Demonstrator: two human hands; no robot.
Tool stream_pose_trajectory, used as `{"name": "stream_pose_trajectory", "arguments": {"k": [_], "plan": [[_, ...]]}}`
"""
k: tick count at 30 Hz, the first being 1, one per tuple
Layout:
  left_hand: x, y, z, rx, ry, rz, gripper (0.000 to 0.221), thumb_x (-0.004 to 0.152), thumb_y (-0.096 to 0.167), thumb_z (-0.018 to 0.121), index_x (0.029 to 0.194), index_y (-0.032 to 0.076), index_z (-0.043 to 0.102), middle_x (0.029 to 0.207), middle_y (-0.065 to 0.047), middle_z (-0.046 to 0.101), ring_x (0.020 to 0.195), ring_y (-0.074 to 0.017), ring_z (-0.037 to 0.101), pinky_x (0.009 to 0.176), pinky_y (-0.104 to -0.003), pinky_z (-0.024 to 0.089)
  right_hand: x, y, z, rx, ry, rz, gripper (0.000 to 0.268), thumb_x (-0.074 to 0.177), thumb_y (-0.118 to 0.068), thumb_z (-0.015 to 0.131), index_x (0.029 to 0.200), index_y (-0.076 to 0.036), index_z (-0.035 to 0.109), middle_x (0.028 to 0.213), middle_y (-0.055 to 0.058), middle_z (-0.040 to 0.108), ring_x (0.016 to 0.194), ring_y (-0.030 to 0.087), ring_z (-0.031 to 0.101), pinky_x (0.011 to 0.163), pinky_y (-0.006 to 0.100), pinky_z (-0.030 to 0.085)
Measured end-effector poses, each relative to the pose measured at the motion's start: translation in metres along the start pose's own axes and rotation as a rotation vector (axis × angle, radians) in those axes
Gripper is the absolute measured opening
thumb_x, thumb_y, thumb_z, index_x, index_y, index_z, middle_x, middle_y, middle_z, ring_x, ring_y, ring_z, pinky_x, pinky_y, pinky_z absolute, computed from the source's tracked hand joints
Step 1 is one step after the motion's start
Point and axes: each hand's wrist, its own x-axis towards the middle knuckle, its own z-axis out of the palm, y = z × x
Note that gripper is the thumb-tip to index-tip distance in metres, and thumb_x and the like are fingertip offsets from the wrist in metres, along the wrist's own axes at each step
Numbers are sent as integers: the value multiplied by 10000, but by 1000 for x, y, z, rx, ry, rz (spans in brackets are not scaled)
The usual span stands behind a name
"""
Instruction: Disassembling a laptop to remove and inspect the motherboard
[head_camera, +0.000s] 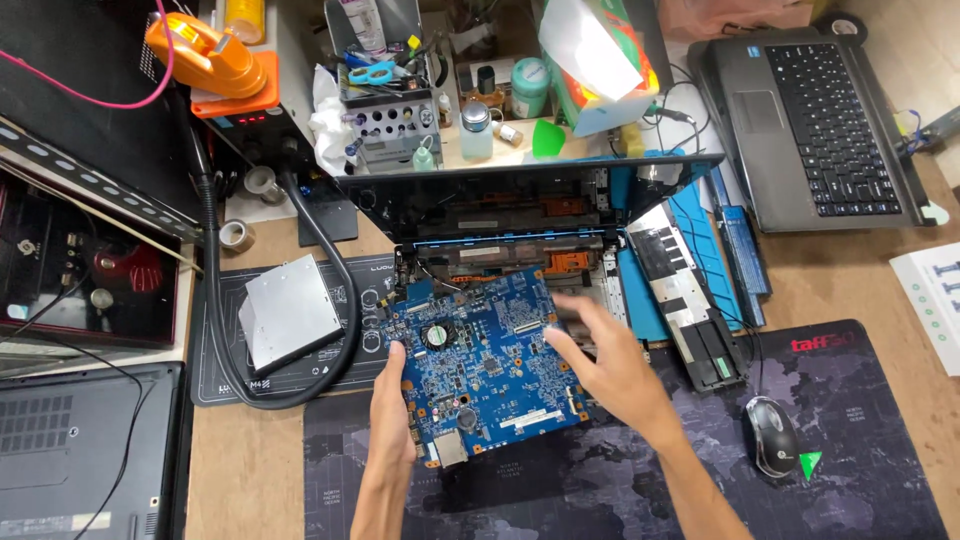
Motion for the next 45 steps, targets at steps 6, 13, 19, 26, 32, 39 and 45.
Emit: {"name": "stream_pose_trajectory", "arguments": {"k": [6, 13, 19, 26, 32, 39, 45], "plan": [[7, -14, -12, 268, -20, 12, 912, 795, 676, 439, 1557, 176, 405, 1590, -8, 413, 1475, -188, 370, 1247, -460, 268, 8, -49, -47, -280, 543, -658, 307, 1045, -131, 620, 1331, -26, 580, 1345, 199, 610, 1294, 334, 597, 1159, 489, 495], [6, -38, -21, 312, -61, -2, 942, 799, 676, 450, 1579, 162, 322, 1661, -21, 302, 1539, -200, 293, 1273, -471, 247, 59, -56, -59, -617, 531, -644, 474, 1062, -232, 686, 1485, -67, 549, 1503, 151, 545, 1451, 351, 460, 1226, 569, 198], [7, -47, -28, 356, -78, -39, 888, 827, 669, 421, 1574, 194, 343, 1642, 0, 316, 1493, -218, 365, 1256, -488, 291, 48, -53, -43, -626, 663, -622, 361, 1045, -211, 734, 1376, -111, 631, 1359, 98, 594, 1323, 308, 532, 1173, 507, 248], [4, -41, -27, 301, -71, 24, 853, 849, 640, 431, 1543, 151, 359, 1633, -17, 341, 1513, -212, 345, 1273, -458, 296, 26, -38, -33, -668, 729, -622, 307, 964, -219, 851, 1197, -181, 654, 1138, 34, 601, 1100, 266, 541, 1032, 435, 315], [14, -47, -26, 252, -54, 39, 802, 837, 622, 464, 1507, 184, 422, 1609, -3, 361, 1498, -211, 354, 1294, -445, 310, 5, -23, -21, -717, 651, -523, 270, 885, -268, 838, 1125, -258, 715, 1036, -12, 540, 991, 207, 485, 875, 379, 270], [1, -33, -15, 268, 5, -5, 888, 783, 683, 468, 1514, 179, 461, 1394, -52, 475, 1350, -214, 436, 1202, -455, 329, 4, -22, -10, -743, 613, -554, 347, 858, -135, 845, 1174, -227, 732, 1118, -11, 646, 1064, 233, 572, 959, 412, 280], [-23, -17, -5, 156, 50, 49, 814, 834, 607, 479, 1537, 197, 448, 1632, 4, 385, 1534, -196, 315, 1292, -453, 252, 20, -26, -11, -641, 732, -697, 174, 950, -118, 803, 1112, -175, 776, 1069, -81, 777, 980, 177, 583, 904, 385, 244]]}}
